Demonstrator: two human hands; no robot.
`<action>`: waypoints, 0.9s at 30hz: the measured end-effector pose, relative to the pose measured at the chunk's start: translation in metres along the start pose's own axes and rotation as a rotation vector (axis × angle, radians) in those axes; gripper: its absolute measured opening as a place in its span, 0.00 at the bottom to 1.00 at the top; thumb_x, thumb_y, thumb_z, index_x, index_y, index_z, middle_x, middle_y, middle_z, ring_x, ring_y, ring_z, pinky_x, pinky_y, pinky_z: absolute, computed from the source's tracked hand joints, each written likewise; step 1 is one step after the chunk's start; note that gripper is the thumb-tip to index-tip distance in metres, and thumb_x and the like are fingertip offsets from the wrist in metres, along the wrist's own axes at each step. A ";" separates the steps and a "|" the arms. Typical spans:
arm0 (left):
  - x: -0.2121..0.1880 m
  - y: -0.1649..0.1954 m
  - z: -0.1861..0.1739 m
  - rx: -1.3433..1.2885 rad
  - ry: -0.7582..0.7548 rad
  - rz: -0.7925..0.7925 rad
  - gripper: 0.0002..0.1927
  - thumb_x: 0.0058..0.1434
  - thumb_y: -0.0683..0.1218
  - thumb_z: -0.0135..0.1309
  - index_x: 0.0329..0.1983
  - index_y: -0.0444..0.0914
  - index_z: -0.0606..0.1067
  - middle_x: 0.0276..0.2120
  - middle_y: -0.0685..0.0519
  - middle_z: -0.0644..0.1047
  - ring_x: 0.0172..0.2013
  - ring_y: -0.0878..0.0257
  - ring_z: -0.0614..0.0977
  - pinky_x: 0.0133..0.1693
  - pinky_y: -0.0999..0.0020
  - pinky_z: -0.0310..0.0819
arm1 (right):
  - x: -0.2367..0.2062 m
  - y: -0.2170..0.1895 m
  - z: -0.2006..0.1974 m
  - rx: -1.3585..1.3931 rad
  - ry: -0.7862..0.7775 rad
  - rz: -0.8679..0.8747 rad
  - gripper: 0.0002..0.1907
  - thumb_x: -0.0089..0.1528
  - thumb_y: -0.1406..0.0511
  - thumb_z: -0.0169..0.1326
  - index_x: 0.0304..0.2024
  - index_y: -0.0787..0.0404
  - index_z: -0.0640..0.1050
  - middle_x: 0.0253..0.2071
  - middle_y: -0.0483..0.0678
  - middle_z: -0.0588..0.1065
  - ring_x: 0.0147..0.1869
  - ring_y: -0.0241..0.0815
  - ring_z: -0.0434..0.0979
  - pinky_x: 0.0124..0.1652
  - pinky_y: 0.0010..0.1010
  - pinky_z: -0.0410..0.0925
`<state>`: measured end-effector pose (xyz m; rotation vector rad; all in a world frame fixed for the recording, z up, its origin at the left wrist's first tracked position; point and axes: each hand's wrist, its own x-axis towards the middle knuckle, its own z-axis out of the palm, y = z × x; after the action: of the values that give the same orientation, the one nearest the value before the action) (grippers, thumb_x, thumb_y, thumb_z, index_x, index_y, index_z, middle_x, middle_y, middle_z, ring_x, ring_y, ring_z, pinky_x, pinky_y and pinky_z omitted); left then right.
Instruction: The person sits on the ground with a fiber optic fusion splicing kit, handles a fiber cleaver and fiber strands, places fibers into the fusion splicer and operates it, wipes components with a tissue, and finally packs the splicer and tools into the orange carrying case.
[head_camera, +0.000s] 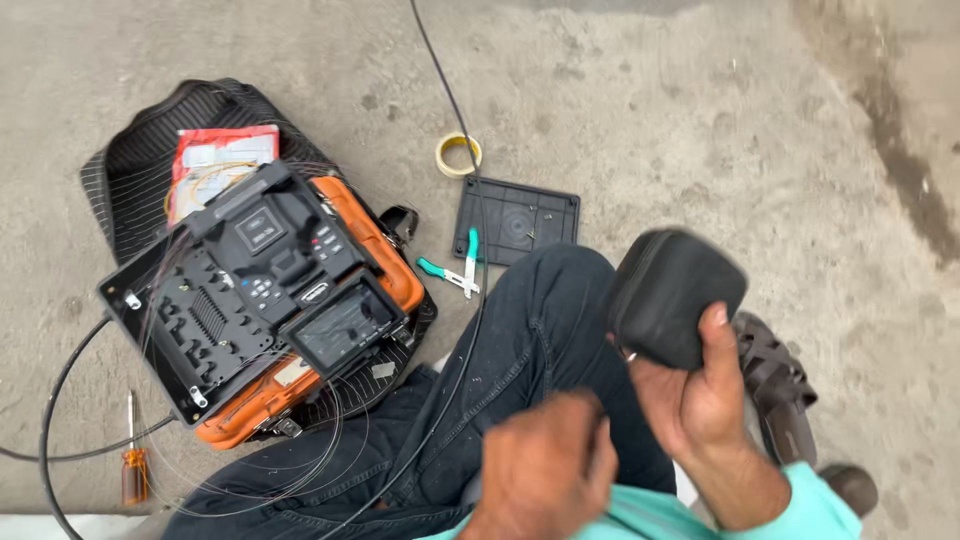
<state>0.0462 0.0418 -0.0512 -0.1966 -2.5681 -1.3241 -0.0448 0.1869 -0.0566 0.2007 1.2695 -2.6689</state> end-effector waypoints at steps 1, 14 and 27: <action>0.007 0.000 0.000 0.032 0.069 -0.004 0.14 0.56 0.45 0.61 0.41 0.31 0.74 0.30 0.42 0.79 0.28 0.46 0.83 0.28 0.55 0.78 | 0.001 -0.002 -0.001 -0.008 -0.020 -0.053 0.36 0.70 0.47 0.45 0.71 0.64 0.64 0.66 0.52 0.70 0.68 0.49 0.69 0.63 0.47 0.64; 0.026 -0.013 0.026 0.264 -0.221 0.036 0.06 0.61 0.43 0.55 0.33 0.35 0.73 0.24 0.47 0.77 0.22 0.53 0.81 0.24 0.57 0.75 | -0.004 0.045 -0.041 -0.134 0.057 0.088 0.30 0.68 0.56 0.52 0.68 0.64 0.66 0.60 0.51 0.73 0.61 0.46 0.72 0.59 0.43 0.65; -0.033 -0.082 -0.003 -0.167 -0.368 -0.480 0.15 0.67 0.56 0.57 0.40 0.39 0.80 0.21 0.45 0.80 0.24 0.52 0.83 0.34 0.59 0.77 | 0.179 0.018 -0.052 -0.701 0.188 -0.029 0.43 0.60 0.60 0.66 0.71 0.65 0.60 0.62 0.58 0.72 0.64 0.49 0.76 0.61 0.43 0.71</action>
<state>0.0597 -0.0085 -0.1223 0.1798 -2.9298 -1.8207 -0.2131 0.1977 -0.1377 0.3302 2.1733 -2.0872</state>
